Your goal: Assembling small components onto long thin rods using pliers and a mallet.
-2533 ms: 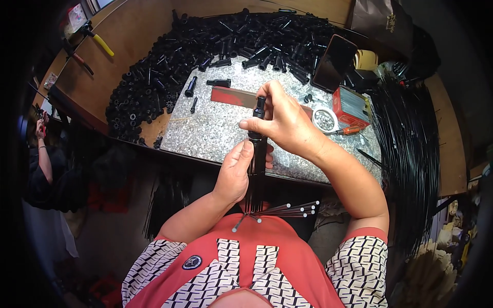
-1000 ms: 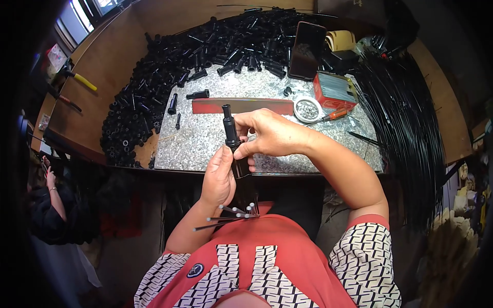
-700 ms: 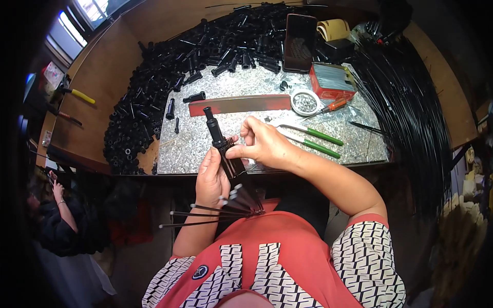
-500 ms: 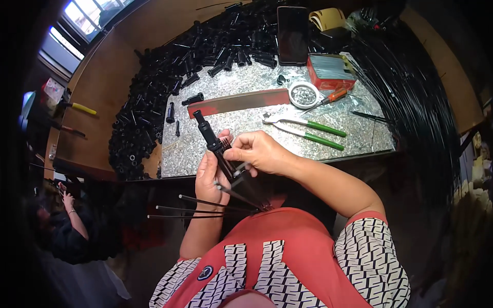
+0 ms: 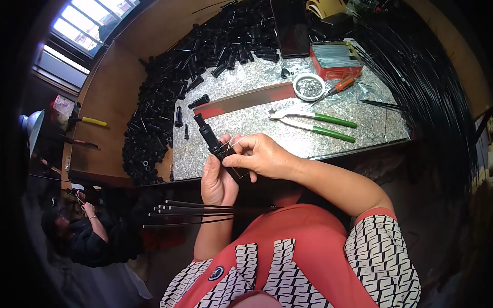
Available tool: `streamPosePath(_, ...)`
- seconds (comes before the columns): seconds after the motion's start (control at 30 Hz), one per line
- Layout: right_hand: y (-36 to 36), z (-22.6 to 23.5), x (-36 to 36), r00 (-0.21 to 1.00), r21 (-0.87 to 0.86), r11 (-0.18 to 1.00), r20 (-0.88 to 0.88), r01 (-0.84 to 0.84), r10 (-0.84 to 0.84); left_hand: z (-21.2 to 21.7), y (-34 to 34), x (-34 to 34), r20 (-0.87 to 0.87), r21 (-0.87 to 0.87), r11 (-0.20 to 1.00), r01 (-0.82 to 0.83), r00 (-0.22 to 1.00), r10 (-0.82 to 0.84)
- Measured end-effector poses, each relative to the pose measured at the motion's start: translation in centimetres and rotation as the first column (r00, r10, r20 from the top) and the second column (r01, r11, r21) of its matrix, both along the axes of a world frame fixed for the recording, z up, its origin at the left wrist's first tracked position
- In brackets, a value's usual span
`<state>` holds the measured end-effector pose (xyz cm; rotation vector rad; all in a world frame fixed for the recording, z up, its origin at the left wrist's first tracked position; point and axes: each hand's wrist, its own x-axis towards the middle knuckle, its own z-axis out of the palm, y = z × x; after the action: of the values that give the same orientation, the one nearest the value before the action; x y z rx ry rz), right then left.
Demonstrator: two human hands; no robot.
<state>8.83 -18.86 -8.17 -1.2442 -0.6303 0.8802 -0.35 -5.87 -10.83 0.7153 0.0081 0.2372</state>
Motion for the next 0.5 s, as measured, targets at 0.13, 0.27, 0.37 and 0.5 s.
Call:
streamPosePath(0.13, 0.1, 0.4, 0.3, 1.000, -0.054, 0.998, 0.016, -0.022, 0.023, 0.0, -0.1, 0.0, 0.017, -0.032, 0.998, -0.058, 0.998, 0.059)
streamPosePath(0.27, 0.1, 0.2, 0.7, 0.997, 0.009, 0.997, -0.020, -0.072, 0.072, 0.5, 0.6, 0.1, 0.030, 0.054, 0.998, -0.012, 0.999, 0.011)
streamPosePath(0.37, 0.2, 0.4, 1.1, 0.994, 0.016, 0.994, -0.001, -0.105, 0.105, 0.6, 0.9, 0.2, 0.025, 0.016, 0.999, 0.051, 0.998, -0.051)
streamPosePath(0.5, 0.4, 0.7, 1.1, 0.992, 0.006, 0.993, 0.051, -0.115, 0.115, 0.7, 1.6, 0.3, 0.061, 0.010, 0.987, 0.159, 0.985, -0.159)
